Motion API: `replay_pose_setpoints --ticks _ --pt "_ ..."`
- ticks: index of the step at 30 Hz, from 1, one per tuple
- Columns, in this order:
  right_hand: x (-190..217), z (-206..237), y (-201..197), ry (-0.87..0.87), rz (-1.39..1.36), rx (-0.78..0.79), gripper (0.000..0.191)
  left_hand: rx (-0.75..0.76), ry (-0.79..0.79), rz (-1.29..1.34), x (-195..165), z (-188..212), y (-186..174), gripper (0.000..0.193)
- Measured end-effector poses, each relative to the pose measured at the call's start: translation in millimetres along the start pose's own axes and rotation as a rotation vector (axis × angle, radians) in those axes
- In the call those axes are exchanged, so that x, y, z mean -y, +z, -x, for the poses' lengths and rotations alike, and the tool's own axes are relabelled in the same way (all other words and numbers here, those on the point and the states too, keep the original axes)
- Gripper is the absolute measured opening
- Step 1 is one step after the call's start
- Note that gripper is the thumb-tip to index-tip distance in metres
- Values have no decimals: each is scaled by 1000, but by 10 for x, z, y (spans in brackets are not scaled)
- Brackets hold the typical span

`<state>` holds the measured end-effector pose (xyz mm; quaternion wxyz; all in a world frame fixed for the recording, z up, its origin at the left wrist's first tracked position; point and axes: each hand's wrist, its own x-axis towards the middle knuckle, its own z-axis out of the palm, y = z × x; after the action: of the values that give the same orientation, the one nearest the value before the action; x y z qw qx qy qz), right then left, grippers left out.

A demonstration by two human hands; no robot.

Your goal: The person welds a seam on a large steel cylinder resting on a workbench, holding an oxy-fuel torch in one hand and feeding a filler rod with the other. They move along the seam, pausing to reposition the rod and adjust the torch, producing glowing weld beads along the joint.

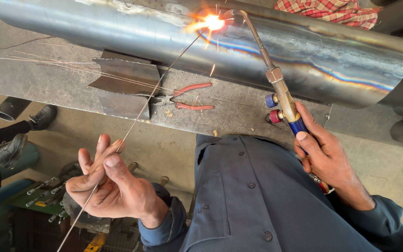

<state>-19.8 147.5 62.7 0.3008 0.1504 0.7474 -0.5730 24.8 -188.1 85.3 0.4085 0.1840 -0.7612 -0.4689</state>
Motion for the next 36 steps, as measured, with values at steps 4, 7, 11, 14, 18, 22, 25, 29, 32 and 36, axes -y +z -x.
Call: replay_pose_setpoints --ticks 4,7,11,14,18,22,25,29,32,36 --pt "16 -1 15 -5 -20 6 65 2 0 -4 1 -23 6 39" --pt "32 -4 13 20 -7 4 65 4 -6 -34 -24 -22 12 35" --pt "30 -5 14 3 -13 10 65 -1 0 -13 -19 -47 24 37" --pt "29 -17 8 4 -10 13 64 -1 2 -24 -6 -37 12 36" --pt "34 -30 9 9 2 12 64 7 1 -35 30 -29 -8 38" --pt "46 -29 8 23 -4 18 64 3 2 -34 49 -24 -2 39" --pt "49 -33 11 21 -6 19 65 -3 -6 -32 50 -22 4 40" --pt "42 -36 8 7 -11 25 65 -8 -17 -41 57 -23 7 39" --pt "42 -35 13 3 -5 17 65 -3 -18 -36 61 -34 8 40" --pt "61 -34 21 6 -9 19 64 -7 -20 -31 44 -41 24 40"
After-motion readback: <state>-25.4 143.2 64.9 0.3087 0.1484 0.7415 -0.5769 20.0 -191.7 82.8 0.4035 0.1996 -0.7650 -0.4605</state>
